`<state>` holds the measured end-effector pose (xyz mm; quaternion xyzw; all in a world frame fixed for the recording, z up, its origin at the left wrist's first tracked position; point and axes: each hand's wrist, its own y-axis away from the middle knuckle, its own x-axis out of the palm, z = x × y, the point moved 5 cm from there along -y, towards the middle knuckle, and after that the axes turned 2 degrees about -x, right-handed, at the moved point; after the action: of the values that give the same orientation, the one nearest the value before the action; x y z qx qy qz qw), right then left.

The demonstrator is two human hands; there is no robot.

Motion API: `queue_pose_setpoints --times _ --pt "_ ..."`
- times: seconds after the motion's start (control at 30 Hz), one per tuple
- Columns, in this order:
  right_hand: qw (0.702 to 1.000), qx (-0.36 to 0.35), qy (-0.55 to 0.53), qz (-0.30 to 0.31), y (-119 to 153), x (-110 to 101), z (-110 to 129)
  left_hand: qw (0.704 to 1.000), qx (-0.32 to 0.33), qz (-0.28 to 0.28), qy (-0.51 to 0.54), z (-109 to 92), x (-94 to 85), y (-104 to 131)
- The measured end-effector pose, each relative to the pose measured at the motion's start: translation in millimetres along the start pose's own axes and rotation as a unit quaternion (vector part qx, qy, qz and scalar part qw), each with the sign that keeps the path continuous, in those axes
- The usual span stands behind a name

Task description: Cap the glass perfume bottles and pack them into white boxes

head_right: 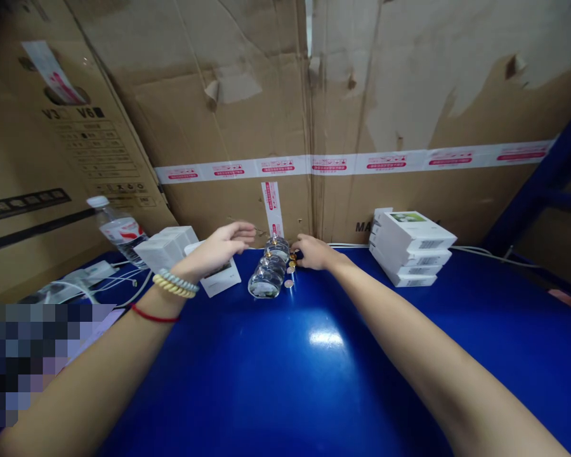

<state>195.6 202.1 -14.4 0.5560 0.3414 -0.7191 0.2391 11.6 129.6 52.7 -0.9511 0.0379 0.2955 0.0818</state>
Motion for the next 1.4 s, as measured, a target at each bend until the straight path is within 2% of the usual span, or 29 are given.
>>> queue_pose_setpoints --times 0.07,0.13,0.2,0.3,0.43,0.63,0.8,0.93,1.13,1.4 --pt "1.0 0.005 0.008 -0.002 -0.5 2.6 -0.7 0.992 0.034 -0.009 -0.12 -15.1 -1.1 -14.5" --pt "1.0 0.004 0.01 -0.003 -0.6 4.1 -0.5 0.966 0.061 0.01 -0.251 -22.1 5.7 -28.2" --pt "1.0 0.005 0.016 0.0 0.3 4.0 0.2 0.933 0.083 0.056 -0.347 -20.5 16.9 -39.8" --pt "0.999 0.013 0.034 0.011 3.6 0.3 2.1 0.901 0.091 0.125 -0.406 -9.2 30.6 -53.1" --pt "0.998 0.03 0.046 0.035 10.6 -7.5 6.0 0.891 0.082 0.13 -0.427 -0.2 33.7 -65.2" --pt "0.996 0.045 0.043 0.059 24.7 -13.7 9.4 0.887 0.108 0.157 -0.421 -0.7 35.5 -70.9" --pt "0.995 0.057 0.04 0.065 38.3 -17.8 11.6 0.876 0.103 0.163 -0.443 0.4 38.6 -74.7" --pt "0.994 0.067 0.029 0.078 48.3 -21.7 15.3 0.879 0.121 0.154 -0.435 -1.6 40.7 -76.6" --pt "0.985 0.101 0.004 0.139 61.0 -23.0 23.8 0.883 0.152 0.153 -0.417 -4.7 41.1 -77.8" --pt "0.986 0.078 -0.012 0.15 71.6 -16.0 31.4 0.879 0.164 0.181 -0.41 -14.9 38.5 -74.6"
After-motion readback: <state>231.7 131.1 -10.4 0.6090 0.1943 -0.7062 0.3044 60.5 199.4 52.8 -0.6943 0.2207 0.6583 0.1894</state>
